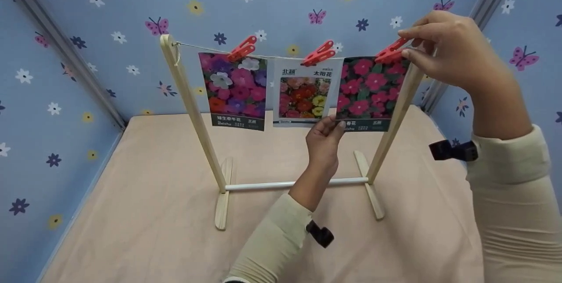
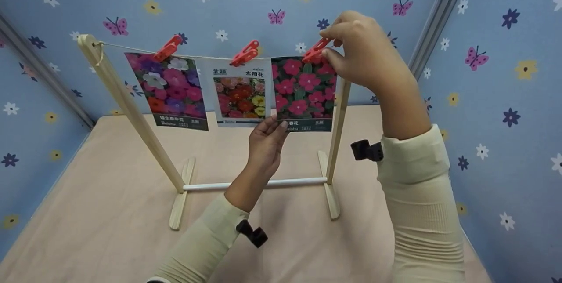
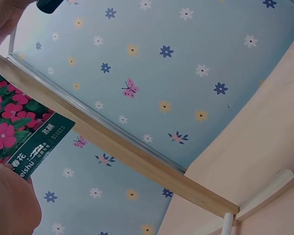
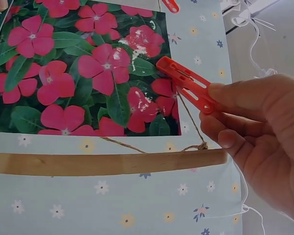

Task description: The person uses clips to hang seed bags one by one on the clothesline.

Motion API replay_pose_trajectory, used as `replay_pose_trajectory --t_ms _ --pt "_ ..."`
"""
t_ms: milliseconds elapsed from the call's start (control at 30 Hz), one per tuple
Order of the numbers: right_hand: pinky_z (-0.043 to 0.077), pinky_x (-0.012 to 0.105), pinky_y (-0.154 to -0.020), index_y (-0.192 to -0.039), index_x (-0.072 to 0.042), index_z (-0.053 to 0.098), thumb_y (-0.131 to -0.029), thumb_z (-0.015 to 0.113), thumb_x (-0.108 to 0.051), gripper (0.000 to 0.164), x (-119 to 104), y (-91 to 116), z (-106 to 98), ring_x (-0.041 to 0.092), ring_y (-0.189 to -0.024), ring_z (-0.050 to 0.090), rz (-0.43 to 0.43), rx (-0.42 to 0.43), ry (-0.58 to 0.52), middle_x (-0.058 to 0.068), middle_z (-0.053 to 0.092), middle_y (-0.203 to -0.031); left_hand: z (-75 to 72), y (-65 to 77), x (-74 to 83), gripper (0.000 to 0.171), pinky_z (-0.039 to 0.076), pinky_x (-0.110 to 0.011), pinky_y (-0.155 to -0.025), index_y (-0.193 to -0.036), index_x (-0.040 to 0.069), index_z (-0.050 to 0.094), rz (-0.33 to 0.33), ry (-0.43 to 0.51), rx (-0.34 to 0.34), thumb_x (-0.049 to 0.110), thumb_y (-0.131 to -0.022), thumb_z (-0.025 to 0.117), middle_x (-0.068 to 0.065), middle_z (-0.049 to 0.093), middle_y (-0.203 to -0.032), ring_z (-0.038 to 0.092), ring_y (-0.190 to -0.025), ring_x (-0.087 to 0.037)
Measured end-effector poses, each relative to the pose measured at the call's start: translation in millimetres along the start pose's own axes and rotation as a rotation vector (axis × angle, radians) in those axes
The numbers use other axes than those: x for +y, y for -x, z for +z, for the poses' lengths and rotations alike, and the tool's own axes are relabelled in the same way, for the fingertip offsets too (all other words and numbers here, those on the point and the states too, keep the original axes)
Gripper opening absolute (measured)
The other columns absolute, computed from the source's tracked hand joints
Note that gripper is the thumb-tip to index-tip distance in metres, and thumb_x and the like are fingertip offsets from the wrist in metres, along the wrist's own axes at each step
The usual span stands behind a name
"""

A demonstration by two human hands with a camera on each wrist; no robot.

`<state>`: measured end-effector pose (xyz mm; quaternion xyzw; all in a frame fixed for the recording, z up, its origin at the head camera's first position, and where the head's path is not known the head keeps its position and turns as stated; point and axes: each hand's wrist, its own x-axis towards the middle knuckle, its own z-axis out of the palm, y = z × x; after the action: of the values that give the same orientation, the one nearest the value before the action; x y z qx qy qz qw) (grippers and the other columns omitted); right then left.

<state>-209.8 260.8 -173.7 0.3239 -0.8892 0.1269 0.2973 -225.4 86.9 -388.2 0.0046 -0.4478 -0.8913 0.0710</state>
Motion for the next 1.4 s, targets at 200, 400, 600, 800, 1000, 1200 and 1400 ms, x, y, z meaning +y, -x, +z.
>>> replay_pose_trajectory --t_ms 200,400,600,800,1000,1200,1400 --pt "0.032 0.006 -0.067 -0.118 0.006 0.067 -0.088 0.070 -0.002 0.030 0 0 4 0.022 -0.078 0.050 0.020 0.030 0.012 0.021 0.063 -0.104 -1.3 -0.8 0.1 0.023 0.055 -0.032 -0.089 -0.110 -0.008 0.065 -0.001 0.021 -0.006 -0.009 -0.087 0.066 -0.006 0.069 -0.095 0.065 -0.089 -0.012" --pt "0.033 0.007 -0.068 -0.121 0.004 0.066 -0.086 0.074 -0.004 0.037 1 2 7 0.021 -0.078 0.050 0.022 0.083 -0.010 0.022 0.063 -0.108 -3.4 -0.6 1.8 0.026 0.055 -0.031 -0.090 -0.114 -0.008 0.063 -0.030 0.043 -0.014 -0.007 -0.088 0.067 -0.010 0.068 -0.100 0.066 -0.093 -0.013" --pt "0.040 0.005 -0.083 -0.119 0.003 0.067 -0.083 0.077 -0.002 0.038 3 12 17 0.008 -0.083 0.056 0.004 0.233 -0.083 0.020 0.064 -0.108 -8.8 0.5 1.2 0.031 0.054 -0.029 -0.091 -0.118 -0.005 0.064 -0.082 0.010 -0.028 -0.001 -0.088 0.070 -0.011 0.068 -0.109 0.066 -0.101 -0.016" --pt "0.049 0.014 -0.088 -0.110 0.012 0.066 -0.072 0.076 0.018 0.039 4 25 28 -0.001 -0.091 0.056 -0.056 0.375 -0.278 0.022 0.063 -0.102 -14.0 2.3 -0.3 0.036 0.055 -0.030 -0.090 -0.121 -0.004 0.063 -0.118 -0.016 -0.052 0.000 -0.086 0.071 -0.011 0.068 -0.108 0.065 -0.100 -0.016" --pt "0.052 0.019 -0.087 -0.107 0.014 0.066 -0.077 0.075 0.012 0.032 0 43 34 0.012 -0.092 0.060 0.008 0.413 -0.446 0.017 0.063 -0.104 -20.8 5.0 -2.2 0.037 0.056 -0.034 -0.088 -0.123 -0.006 0.057 -0.145 0.030 -0.087 -0.004 -0.087 0.069 -0.020 0.064 -0.115 0.067 -0.098 -0.019" --pt "0.052 0.025 -0.092 -0.107 0.015 0.065 -0.078 0.078 0.006 0.033 4 70 52 0.021 -0.096 0.061 0.073 0.445 -0.582 0.022 0.062 -0.106 -30.9 10.0 -2.5 0.035 0.057 -0.038 -0.086 -0.121 -0.006 0.055 -0.201 0.031 -0.112 -0.004 -0.089 0.068 -0.016 0.063 -0.109 0.067 -0.101 -0.024" --pt "0.052 0.025 -0.090 -0.106 0.018 0.064 -0.080 0.072 0.013 0.028 -3 98 71 0.022 -0.093 0.061 0.145 0.479 -0.651 0.025 0.061 -0.105 -44.9 15.9 0.6 0.032 0.058 -0.039 -0.084 -0.120 -0.004 0.058 -0.218 -0.033 -0.150 0.001 -0.091 0.067 -0.015 0.063 -0.107 0.068 -0.099 -0.025"
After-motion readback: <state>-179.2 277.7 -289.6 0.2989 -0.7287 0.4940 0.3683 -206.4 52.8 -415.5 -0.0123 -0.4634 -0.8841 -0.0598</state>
